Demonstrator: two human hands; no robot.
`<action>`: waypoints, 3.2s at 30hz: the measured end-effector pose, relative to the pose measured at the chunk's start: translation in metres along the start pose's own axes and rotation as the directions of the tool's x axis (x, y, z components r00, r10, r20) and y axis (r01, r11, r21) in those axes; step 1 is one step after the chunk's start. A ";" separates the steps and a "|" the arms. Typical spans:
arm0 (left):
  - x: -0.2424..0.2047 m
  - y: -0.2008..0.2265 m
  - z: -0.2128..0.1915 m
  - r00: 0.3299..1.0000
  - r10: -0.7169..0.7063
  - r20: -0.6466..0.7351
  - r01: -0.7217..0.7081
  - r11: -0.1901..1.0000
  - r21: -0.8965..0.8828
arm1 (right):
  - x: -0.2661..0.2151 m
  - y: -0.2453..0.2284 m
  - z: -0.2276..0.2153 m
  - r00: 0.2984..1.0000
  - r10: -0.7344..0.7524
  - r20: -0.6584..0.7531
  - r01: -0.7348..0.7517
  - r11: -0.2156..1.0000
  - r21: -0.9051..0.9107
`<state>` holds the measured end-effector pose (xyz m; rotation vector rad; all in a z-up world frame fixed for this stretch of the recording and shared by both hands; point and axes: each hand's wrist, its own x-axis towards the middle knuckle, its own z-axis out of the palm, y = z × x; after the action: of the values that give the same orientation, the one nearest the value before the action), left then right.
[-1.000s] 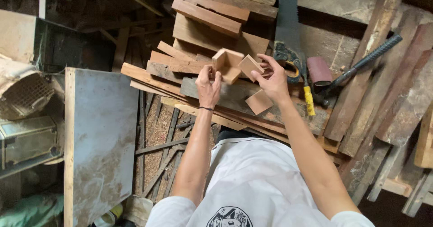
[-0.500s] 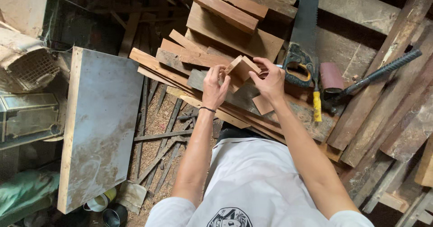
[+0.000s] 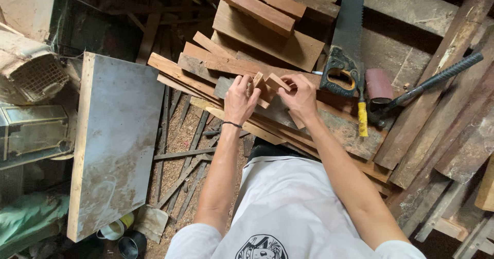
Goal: The person assembles a small wooden box by hammering nails into pre-cut pieces, then sands the edges with sandpaper. The person repeatedly checks the fit of the pieces and continues nailing them together.
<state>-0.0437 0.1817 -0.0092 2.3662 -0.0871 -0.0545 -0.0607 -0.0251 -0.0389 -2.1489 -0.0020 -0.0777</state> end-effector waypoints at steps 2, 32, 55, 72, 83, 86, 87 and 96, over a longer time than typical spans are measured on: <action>0.000 -0.003 -0.005 0.997 -0.044 0.061 0.042 0.999 0.028 | -0.004 -0.005 0.006 0.991 0.098 0.089 -0.092 0.993 -0.070; 0.005 -0.043 -0.010 0.964 0.073 0.256 0.028 0.929 -0.368 | -0.010 -0.012 0.027 0.989 0.044 0.142 -0.050 0.998 0.036; 0.001 -0.054 0.018 0.993 -0.117 0.011 0.107 0.860 -0.498 | -0.001 -0.027 -0.001 0.829 0.479 0.288 -0.558 0.679 0.477; -0.004 -0.040 -0.010 0.986 -0.101 0.130 0.148 0.888 -0.436 | 0.016 -0.040 -0.001 0.942 0.041 0.333 -0.153 0.936 0.316; -0.001 -0.048 -0.011 0.981 -0.130 0.147 0.177 0.911 -0.373 | 0.028 0.004 -0.002 0.839 0.204 0.504 -0.371 0.892 0.258; 0.001 -0.053 -0.010 0.964 -0.200 0.174 0.257 0.868 -0.424 | 0.026 0.017 0.011 0.866 0.152 0.476 -0.389 0.803 0.451; -0.002 -0.055 -0.009 0.948 -0.242 0.207 0.312 0.836 -0.452 | 0.023 0.019 0.014 0.876 0.134 0.463 -0.391 0.758 0.522; -0.004 -0.076 0.007 0.953 -0.228 0.201 0.303 0.663 -0.685 | 0.022 -0.002 0.009 0.859 0.309 0.408 -0.495 0.704 0.510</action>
<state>-0.0446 0.2309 -0.0672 1.5667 0.2095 -0.2964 -0.0384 -0.0167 -0.0411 -1.4508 0.2499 0.4551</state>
